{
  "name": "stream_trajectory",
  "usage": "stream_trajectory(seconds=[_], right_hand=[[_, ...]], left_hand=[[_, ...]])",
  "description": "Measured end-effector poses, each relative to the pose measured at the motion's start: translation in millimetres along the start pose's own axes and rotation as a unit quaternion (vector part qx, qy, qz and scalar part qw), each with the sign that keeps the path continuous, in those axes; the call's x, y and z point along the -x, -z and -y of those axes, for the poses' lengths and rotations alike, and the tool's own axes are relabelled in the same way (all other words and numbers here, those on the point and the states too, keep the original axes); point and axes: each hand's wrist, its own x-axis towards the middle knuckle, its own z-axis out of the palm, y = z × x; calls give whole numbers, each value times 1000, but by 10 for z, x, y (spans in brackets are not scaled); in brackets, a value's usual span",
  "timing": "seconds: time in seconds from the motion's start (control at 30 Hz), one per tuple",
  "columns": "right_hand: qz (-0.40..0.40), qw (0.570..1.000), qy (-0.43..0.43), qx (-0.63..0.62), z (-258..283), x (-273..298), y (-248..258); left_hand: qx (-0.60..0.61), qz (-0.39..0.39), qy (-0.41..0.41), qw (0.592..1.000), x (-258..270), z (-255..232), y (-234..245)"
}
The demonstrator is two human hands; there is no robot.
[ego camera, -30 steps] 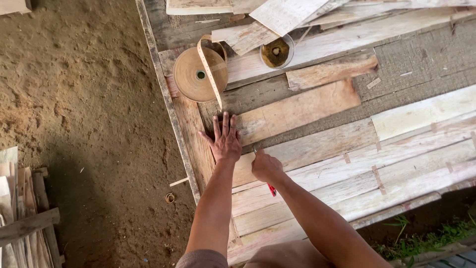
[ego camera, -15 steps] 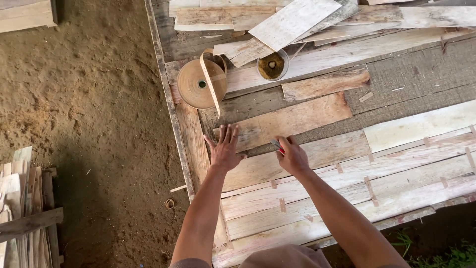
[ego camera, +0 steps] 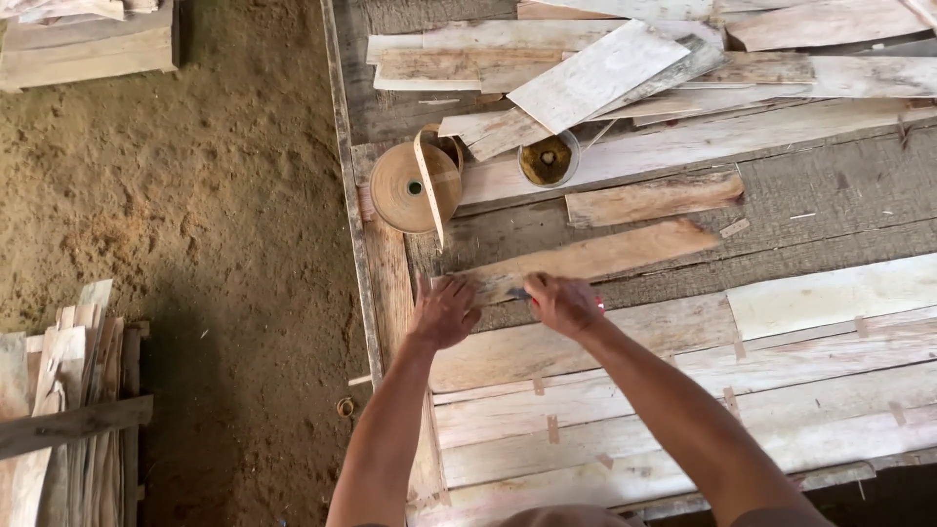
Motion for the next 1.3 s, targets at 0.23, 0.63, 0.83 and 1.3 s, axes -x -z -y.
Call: stream_trajectory(seconds=[0.23,0.63,0.83,1.3], right_hand=[[109,992,-65,7,-160,-336,480],[32,994,-102,-32,-438,-183,381],[-45,983,-156,-89,-332,23,781],[18,926,-291,-241,-231,-21,203]], left_hand=[[234,49,175,955,-177,-110,255],[421,-16,324,847,-287,-351,-118],[360,-14,338,870,-465,-582,-222],[273,-10,427,862,-602,-1131,29]])
